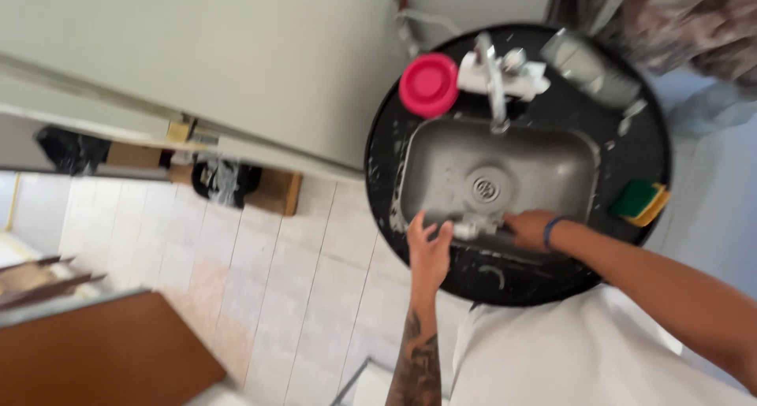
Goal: Washing and rinsing kitchen utensils and containers in a sink
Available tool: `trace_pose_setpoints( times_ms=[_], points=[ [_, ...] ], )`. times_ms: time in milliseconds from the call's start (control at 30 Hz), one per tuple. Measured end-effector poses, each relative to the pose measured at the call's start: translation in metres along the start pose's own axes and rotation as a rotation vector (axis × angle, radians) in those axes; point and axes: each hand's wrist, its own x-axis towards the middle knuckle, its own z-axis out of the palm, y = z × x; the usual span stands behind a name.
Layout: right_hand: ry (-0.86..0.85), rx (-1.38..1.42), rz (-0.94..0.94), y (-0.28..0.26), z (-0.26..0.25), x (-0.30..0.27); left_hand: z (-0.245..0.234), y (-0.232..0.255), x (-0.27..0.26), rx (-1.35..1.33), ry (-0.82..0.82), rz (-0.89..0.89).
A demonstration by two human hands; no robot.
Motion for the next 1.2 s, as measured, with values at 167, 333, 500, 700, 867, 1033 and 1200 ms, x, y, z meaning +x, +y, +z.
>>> trace_pose_setpoints(
  times_ms=[167,333,500,700,867,1033,1200],
  points=[
    [0.077,-0.001,-0.025,0.006,-0.005,-0.023,0.010,0.017,-0.013,0.027,0.111,0.024],
    [0.307,0.242,-0.023,-0.016,-0.051,-0.119,0.042,0.013,-0.002,-0.158,0.158,0.203],
    [0.512,0.239,-0.075,0.009,-0.029,-0.145,0.103,0.098,-0.025,-0.200,-0.022,0.490],
    [0.772,0.395,-0.044,0.079,-0.044,-0.177,0.203,0.149,-0.022,-0.100,-0.008,0.544],
    [0.964,0.710,0.194,0.211,-0.075,-0.235,0.391,0.164,0.004,-0.222,-0.139,0.644],
    [1.113,0.786,0.285,0.395,-0.091,-0.259,0.608,0.224,-0.001,-0.087,-0.548,0.068],
    [1.035,1.184,0.461,0.561,-0.092,-0.245,0.795,0.163,0.086,0.288,-0.611,-0.025]
  ],
)
